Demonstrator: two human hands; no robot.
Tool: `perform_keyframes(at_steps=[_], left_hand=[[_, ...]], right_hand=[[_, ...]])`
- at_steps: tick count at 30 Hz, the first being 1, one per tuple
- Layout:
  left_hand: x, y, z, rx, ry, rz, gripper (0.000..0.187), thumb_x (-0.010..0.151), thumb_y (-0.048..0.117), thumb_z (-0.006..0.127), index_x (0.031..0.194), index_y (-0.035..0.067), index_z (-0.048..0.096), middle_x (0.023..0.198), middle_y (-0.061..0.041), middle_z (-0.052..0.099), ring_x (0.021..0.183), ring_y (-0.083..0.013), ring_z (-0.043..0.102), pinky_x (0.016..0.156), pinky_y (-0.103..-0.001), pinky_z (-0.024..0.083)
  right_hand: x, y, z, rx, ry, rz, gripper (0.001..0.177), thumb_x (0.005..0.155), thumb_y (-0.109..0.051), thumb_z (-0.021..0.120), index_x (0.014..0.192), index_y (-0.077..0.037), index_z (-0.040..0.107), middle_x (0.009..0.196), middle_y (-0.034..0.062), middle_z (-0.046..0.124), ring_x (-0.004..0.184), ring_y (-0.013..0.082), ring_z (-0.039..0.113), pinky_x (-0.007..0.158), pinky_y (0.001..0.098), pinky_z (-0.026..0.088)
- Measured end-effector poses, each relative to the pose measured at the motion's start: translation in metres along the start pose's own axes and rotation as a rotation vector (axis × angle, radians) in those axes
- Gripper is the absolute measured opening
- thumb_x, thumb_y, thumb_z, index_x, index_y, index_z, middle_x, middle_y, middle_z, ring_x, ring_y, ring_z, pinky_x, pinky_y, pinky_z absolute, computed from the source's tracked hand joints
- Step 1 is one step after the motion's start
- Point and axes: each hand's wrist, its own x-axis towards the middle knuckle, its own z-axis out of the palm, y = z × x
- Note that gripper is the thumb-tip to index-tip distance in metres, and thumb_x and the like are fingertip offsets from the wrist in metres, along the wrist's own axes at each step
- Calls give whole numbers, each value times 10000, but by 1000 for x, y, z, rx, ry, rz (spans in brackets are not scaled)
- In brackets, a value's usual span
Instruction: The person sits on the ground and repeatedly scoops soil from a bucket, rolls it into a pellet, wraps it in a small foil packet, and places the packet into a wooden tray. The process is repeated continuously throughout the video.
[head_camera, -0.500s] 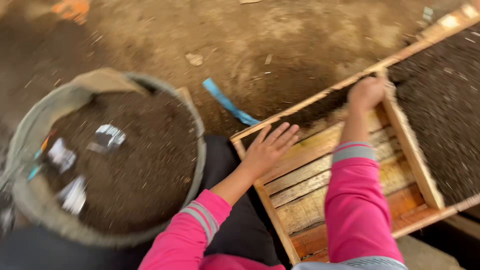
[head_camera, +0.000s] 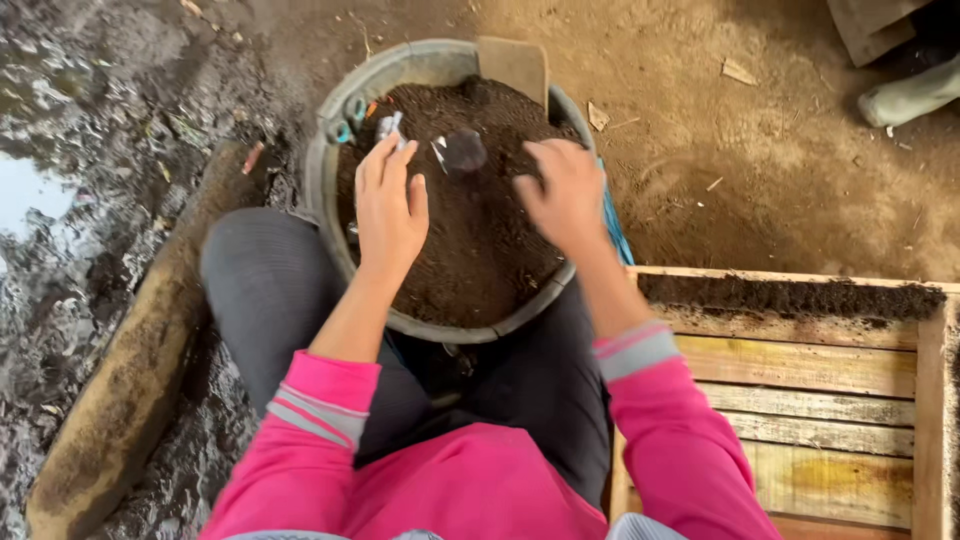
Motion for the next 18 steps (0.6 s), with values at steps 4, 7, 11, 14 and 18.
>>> perform_keyframes(at_steps=[4,7,11,14,18], left_hand=[[-4,-19,0,-107,208,-159,389,913,32,708,1292,86,641,1337,-118,558,1207,-369,599,1006,-478,514],[-7,-18,-3,-238,186,-248,348,924,114,722,1264,165,667,1302,-38,576,1217,-307,598,997,-439,509],[-6,-9,-3,-757,-74,-599,412,997,375,726,1325,160,600,1318,-30,509,1286,-217,511,1051,-356,498],[6,19,-15,-1025,-190,-737,547,927,377,798,1309,27,623,1257,-165,623,1181,-284,639,1000,-416,540],[-5,11,4,-1034,-93,-748,157,912,206,802,962,62,766,738,-55,708,686,-77,638,620,-191,498]], right_hand=[[28,-64,70,-15,-453,533,540,888,-347,806,1356,-206,576,1245,54,470,1203,343,530,913,527,489],[36,-79,79,74,-462,722,257,864,-372,774,1072,-274,661,1121,-52,445,1117,245,489,920,477,443],[46,-110,40,968,-272,1228,98,852,-232,750,838,-162,684,1023,30,655,1077,265,577,979,484,383],[61,-125,-1,1027,-369,1315,114,888,-219,729,814,-170,657,1325,132,590,1505,431,298,1221,636,122],[50,-132,-19,965,-362,1172,108,897,-156,752,940,-95,674,951,62,641,1065,251,520,980,440,363]])
